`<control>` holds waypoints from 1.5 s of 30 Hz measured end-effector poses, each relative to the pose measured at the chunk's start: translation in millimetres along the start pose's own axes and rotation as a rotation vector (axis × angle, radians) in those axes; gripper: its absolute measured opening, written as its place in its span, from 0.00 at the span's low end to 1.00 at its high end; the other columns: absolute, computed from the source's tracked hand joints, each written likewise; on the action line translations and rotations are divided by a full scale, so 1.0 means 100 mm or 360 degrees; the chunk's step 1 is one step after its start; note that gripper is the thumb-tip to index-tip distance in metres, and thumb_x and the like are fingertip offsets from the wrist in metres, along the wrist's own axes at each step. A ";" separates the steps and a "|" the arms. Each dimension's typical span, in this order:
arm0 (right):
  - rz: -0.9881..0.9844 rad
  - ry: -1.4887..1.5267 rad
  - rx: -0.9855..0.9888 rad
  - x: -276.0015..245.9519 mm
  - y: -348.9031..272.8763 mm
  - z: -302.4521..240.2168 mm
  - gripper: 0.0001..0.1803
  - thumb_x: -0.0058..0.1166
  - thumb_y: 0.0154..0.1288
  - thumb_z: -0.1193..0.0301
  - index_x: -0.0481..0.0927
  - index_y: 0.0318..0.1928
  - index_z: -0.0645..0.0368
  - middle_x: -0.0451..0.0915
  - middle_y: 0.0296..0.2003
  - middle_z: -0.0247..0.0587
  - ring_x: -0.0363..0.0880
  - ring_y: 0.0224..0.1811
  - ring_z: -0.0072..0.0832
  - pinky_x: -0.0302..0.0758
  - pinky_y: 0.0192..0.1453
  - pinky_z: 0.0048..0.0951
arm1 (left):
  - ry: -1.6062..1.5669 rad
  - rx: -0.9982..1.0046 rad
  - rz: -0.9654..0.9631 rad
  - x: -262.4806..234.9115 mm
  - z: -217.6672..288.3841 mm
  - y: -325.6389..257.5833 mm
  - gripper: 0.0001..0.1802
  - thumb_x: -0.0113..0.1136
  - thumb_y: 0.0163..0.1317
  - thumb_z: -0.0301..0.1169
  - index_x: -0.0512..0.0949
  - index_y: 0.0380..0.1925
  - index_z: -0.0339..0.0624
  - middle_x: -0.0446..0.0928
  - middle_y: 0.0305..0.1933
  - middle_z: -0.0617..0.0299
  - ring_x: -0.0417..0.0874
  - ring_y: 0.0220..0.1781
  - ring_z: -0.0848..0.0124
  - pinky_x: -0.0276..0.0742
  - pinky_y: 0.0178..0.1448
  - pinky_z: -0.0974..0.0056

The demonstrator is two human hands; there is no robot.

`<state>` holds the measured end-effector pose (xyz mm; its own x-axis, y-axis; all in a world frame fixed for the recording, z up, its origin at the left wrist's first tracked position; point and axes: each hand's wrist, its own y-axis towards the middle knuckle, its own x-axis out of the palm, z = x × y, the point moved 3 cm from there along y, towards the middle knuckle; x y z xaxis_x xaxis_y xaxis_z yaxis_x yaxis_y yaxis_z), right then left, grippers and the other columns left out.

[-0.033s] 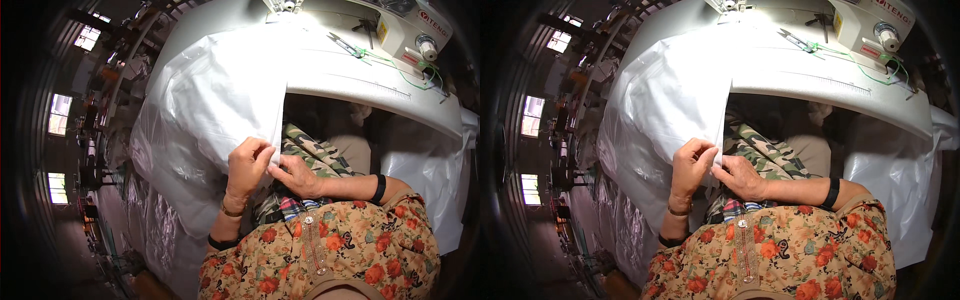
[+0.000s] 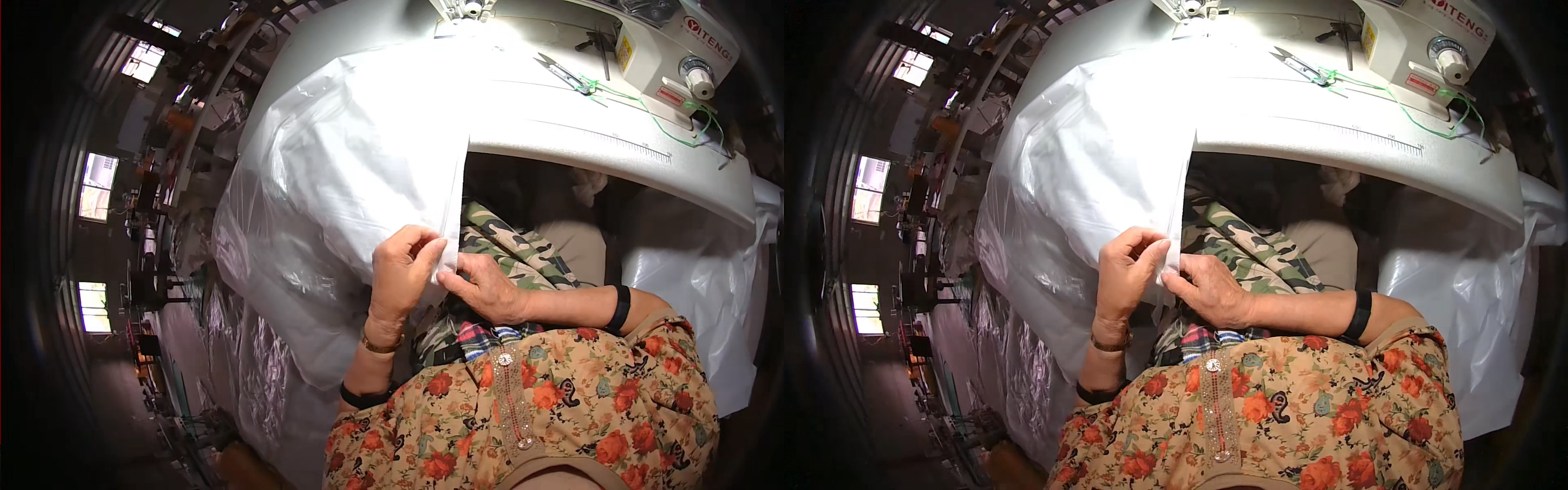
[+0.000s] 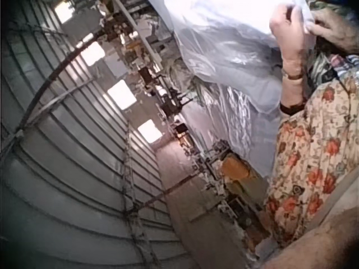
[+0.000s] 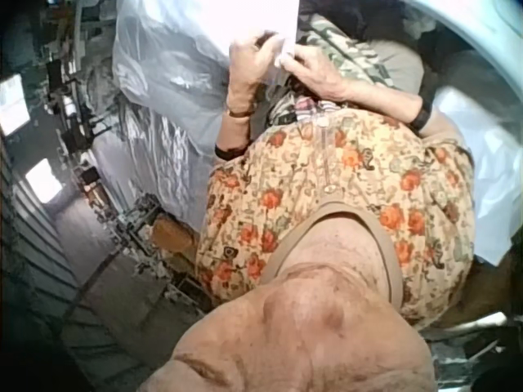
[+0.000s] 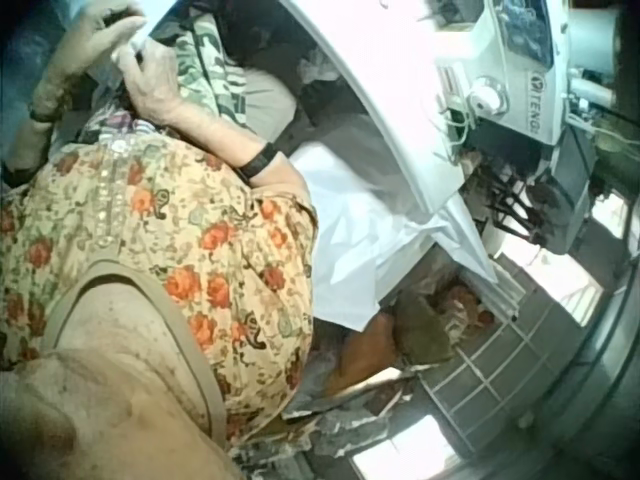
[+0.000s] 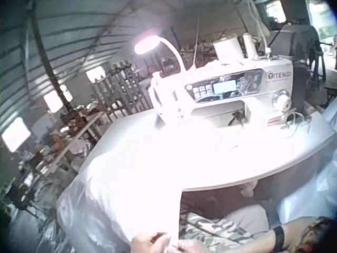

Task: Sewing plastic sheets using an industrial sewing machine.

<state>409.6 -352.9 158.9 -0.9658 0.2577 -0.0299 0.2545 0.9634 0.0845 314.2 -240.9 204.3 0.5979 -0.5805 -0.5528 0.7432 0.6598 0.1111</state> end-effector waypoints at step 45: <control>-0.0048 -0.2046 -0.1154 -1.54 1.52 -0.62 0.20 0.55 0.55 0.80 0.78 0.50 0.51 0.78 0.53 0.33 0.84 0.41 0.40 0.80 0.42 0.38 | 0.0316 0.0304 -0.0024 -0.30 0.51 -0.26 0.09 0.58 0.59 0.20 0.78 0.40 0.35 0.77 0.38 0.47 0.82 0.37 0.47 0.78 0.40 0.54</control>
<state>594.3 -251.2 237.9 -0.1643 0.4991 -0.8508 -0.2190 0.8225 0.5248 292.1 -265.0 260.5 0.5300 -0.4721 -0.7044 0.8059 0.5389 0.2452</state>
